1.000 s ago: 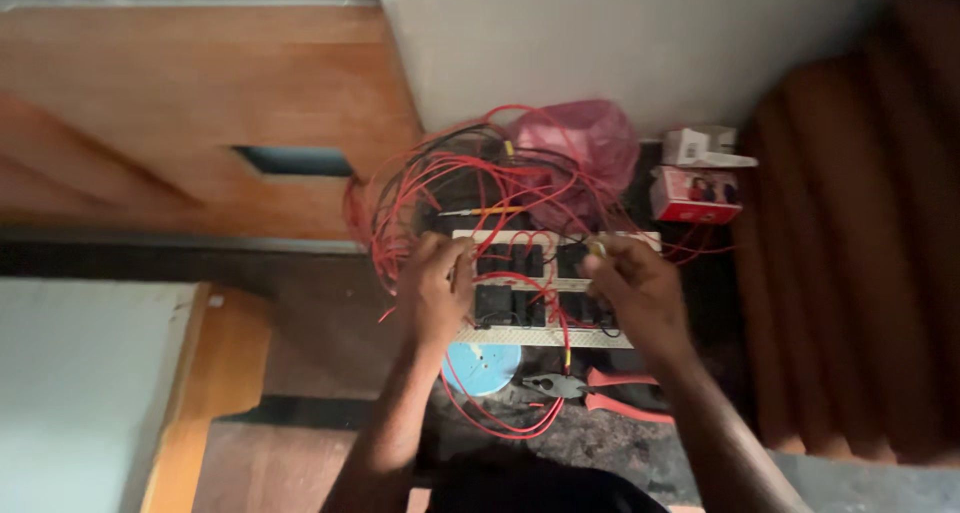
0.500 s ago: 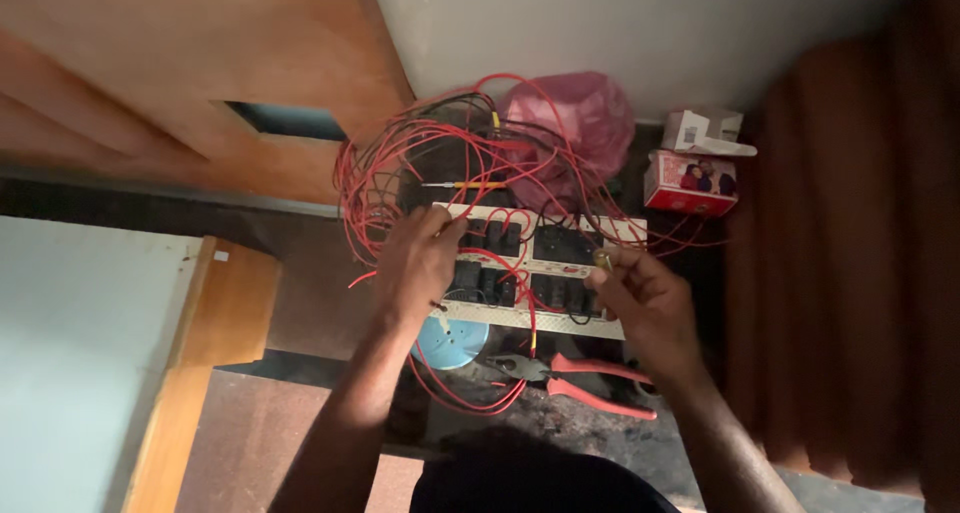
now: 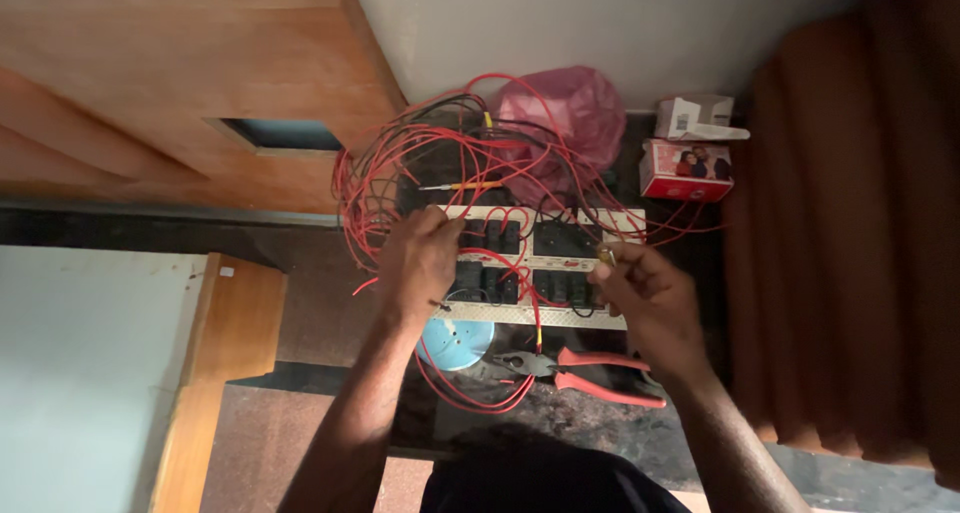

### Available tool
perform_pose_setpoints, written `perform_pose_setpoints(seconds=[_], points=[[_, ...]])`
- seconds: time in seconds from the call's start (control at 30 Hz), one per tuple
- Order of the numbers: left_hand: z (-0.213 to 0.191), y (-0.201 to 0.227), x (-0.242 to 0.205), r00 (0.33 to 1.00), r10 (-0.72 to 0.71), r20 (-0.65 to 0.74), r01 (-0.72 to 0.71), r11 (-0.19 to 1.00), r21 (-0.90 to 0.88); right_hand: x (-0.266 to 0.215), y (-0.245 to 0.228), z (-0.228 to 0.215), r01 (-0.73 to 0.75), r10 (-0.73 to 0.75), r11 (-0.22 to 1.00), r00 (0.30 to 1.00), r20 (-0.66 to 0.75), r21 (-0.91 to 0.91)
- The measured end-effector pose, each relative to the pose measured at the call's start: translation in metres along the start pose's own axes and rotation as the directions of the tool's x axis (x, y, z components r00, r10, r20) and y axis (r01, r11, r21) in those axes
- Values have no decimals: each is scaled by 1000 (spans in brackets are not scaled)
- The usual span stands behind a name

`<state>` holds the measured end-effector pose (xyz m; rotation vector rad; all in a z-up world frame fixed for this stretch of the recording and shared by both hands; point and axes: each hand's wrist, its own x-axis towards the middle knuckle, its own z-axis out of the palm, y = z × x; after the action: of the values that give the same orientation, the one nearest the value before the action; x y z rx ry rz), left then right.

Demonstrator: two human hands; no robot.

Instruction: The person wires an electrical switchboard by stripping wires with pliers and connecting them to terminal blocks.

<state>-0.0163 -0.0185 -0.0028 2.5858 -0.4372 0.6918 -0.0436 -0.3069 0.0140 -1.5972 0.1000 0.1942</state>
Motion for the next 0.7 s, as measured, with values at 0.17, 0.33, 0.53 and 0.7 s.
perform_pose_setpoints(seconds=[0.17, 0.33, 0.53, 0.7], points=[[-17, 11, 6, 998, -33, -44, 31, 998, -53, 3, 2, -5, 9, -7, 1000, 997, -72, 23], [-46, 44, -2, 992, -87, -96, 60, 965, -255, 6, 3, -13, 17, -15, 1000, 985, -170, 10], [-53, 75, -59, 959, 213, 186, -111, 889, -444, 9, -5, -5, -47, 40, 998, 978, -206, -30], [-27, 53, -107, 937, 228, 265, -102, 903, -417, -1, -2, 9, -97, 91, 990, 994, -54, -102]])
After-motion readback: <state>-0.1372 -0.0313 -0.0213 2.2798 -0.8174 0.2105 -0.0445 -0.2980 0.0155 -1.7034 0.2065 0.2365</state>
